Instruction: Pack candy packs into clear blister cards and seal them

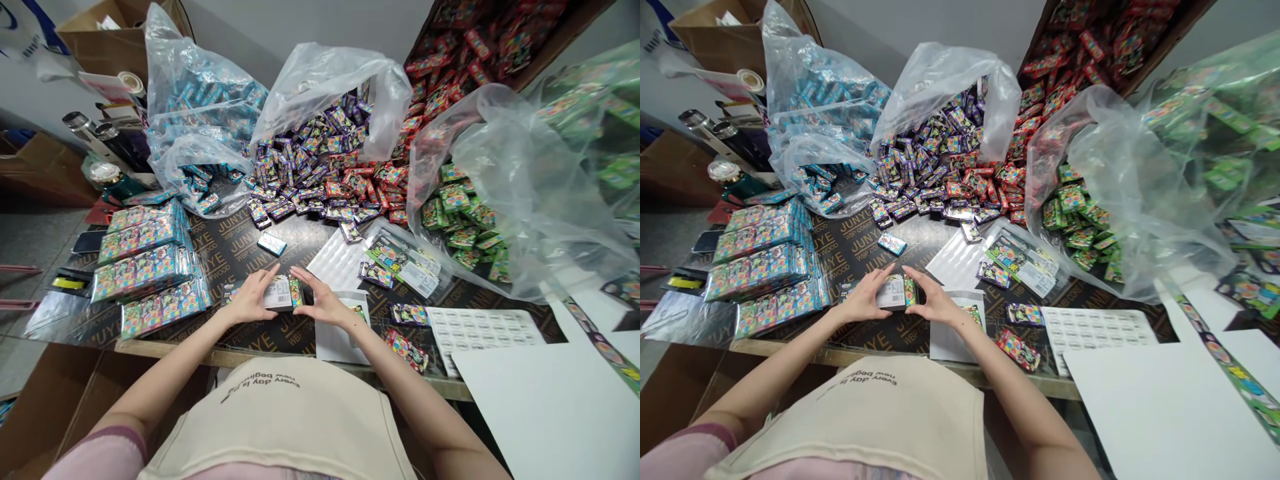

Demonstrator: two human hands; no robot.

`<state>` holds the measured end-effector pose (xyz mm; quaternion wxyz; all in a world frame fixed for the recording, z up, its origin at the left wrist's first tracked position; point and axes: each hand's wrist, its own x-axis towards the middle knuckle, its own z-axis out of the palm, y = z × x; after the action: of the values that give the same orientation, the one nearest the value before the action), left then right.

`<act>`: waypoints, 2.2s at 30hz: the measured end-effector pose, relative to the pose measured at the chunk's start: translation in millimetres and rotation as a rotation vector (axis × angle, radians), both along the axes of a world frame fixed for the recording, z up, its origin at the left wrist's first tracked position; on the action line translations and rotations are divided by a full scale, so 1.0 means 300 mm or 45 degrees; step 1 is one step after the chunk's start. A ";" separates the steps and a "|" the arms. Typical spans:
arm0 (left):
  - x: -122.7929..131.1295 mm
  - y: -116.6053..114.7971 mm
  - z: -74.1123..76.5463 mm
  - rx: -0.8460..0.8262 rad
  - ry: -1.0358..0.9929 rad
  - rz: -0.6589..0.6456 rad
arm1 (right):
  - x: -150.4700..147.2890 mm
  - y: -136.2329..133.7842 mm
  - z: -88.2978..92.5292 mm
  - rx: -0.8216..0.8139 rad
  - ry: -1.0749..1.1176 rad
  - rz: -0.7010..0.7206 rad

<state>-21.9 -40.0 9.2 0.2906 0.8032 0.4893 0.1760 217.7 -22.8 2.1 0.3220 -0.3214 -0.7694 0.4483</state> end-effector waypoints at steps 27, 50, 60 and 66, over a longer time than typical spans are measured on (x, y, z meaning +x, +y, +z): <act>0.227 -0.037 0.024 -1.020 -1.796 1.238 | -0.163 -0.031 0.088 -1.208 1.008 -0.908; 0.085 0.120 0.126 -0.658 -0.837 0.495 | -0.058 -0.001 0.086 -0.717 0.455 -0.706; 0.083 0.084 0.172 -0.234 -0.547 0.156 | -0.018 -0.018 0.103 -0.605 0.330 -0.588; 0.092 0.059 0.165 -0.022 -0.437 0.036 | 0.008 -0.062 0.138 -0.196 0.122 -0.409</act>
<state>5.7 -22.3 58.6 0.3742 0.7519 0.4452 0.3104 220.0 -41.3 43.4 0.4003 -0.4420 -0.6554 0.4635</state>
